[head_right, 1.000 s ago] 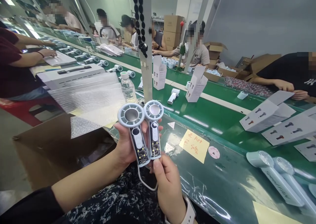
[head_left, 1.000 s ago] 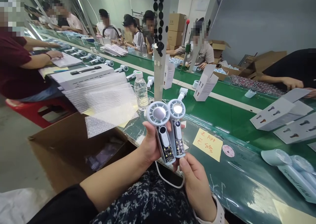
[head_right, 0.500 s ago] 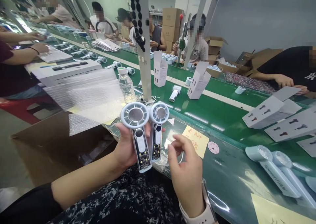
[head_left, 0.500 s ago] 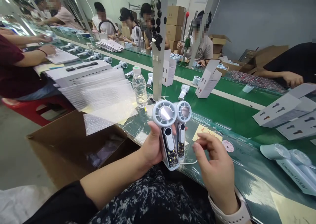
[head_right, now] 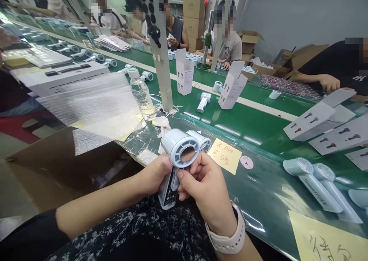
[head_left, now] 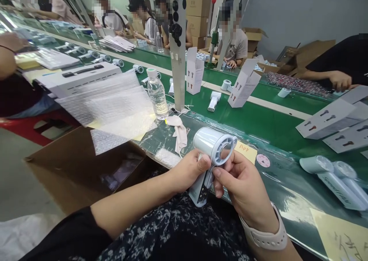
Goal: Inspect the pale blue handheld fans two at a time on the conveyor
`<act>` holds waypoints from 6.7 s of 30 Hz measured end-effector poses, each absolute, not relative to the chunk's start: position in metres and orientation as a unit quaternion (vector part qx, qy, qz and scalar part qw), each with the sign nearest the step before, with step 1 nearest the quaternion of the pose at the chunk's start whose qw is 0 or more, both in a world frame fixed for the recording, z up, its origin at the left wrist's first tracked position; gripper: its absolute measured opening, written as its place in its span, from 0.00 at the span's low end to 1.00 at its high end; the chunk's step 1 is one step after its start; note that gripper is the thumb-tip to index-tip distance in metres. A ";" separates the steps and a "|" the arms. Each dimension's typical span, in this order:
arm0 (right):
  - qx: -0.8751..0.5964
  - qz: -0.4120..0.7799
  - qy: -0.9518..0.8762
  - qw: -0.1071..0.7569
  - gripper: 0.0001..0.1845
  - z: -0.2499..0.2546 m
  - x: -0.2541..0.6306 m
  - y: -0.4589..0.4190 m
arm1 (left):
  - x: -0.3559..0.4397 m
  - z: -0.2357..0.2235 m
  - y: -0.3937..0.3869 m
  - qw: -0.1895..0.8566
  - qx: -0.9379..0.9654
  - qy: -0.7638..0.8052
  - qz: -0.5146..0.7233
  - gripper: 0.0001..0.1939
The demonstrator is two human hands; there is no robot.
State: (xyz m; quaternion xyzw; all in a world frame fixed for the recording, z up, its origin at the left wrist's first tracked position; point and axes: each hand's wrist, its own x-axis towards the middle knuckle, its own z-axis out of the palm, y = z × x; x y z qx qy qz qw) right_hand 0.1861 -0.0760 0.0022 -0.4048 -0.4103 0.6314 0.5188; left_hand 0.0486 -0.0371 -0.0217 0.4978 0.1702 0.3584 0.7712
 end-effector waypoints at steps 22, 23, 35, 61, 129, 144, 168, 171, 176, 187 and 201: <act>-0.403 0.622 -0.425 0.520 0.23 -0.003 0.185 -0.079 | 0.048 -0.022 -0.036 0.771 0.514 0.169 0.336 0.39; -0.406 0.619 -0.430 0.517 0.23 -0.003 0.185 -0.080 | 0.048 -0.022 -0.036 0.772 0.517 0.166 0.332 0.39; -0.403 0.619 -0.430 0.519 0.22 -0.008 0.187 -0.083 | 0.050 -0.026 -0.038 0.779 0.501 0.159 0.341 0.39; -0.555 0.240 -0.614 0.508 0.06 -0.007 0.173 -0.095 | 0.046 -0.018 -0.044 0.610 0.546 0.354 0.453 0.40; -0.424 0.637 -0.359 0.534 0.18 -0.013 0.181 -0.086 | 0.058 -0.032 -0.047 0.788 0.435 0.231 0.369 0.40; -0.439 0.627 -0.367 0.529 0.20 -0.011 0.181 -0.086 | 0.058 -0.031 -0.049 0.780 0.435 0.254 0.372 0.39; -0.458 0.618 -0.394 0.503 0.25 -0.008 0.178 -0.084 | 0.051 -0.034 -0.047 0.803 0.433 0.213 0.350 0.40; -0.457 0.622 -0.383 0.507 0.25 -0.009 0.178 -0.084 | 0.049 -0.034 -0.046 0.833 0.409 0.201 0.314 0.42; -0.465 0.622 -0.375 0.506 0.25 -0.013 0.178 -0.084 | 0.047 -0.037 -0.044 0.871 0.358 0.195 0.274 0.46; -0.527 0.532 -0.429 0.506 0.17 -0.017 0.176 -0.088 | 0.052 -0.039 -0.047 0.818 0.352 0.242 0.386 0.34; -0.444 0.608 -0.403 0.521 0.21 -0.020 0.177 -0.088 | 0.048 -0.041 -0.048 0.841 0.353 0.195 0.361 0.18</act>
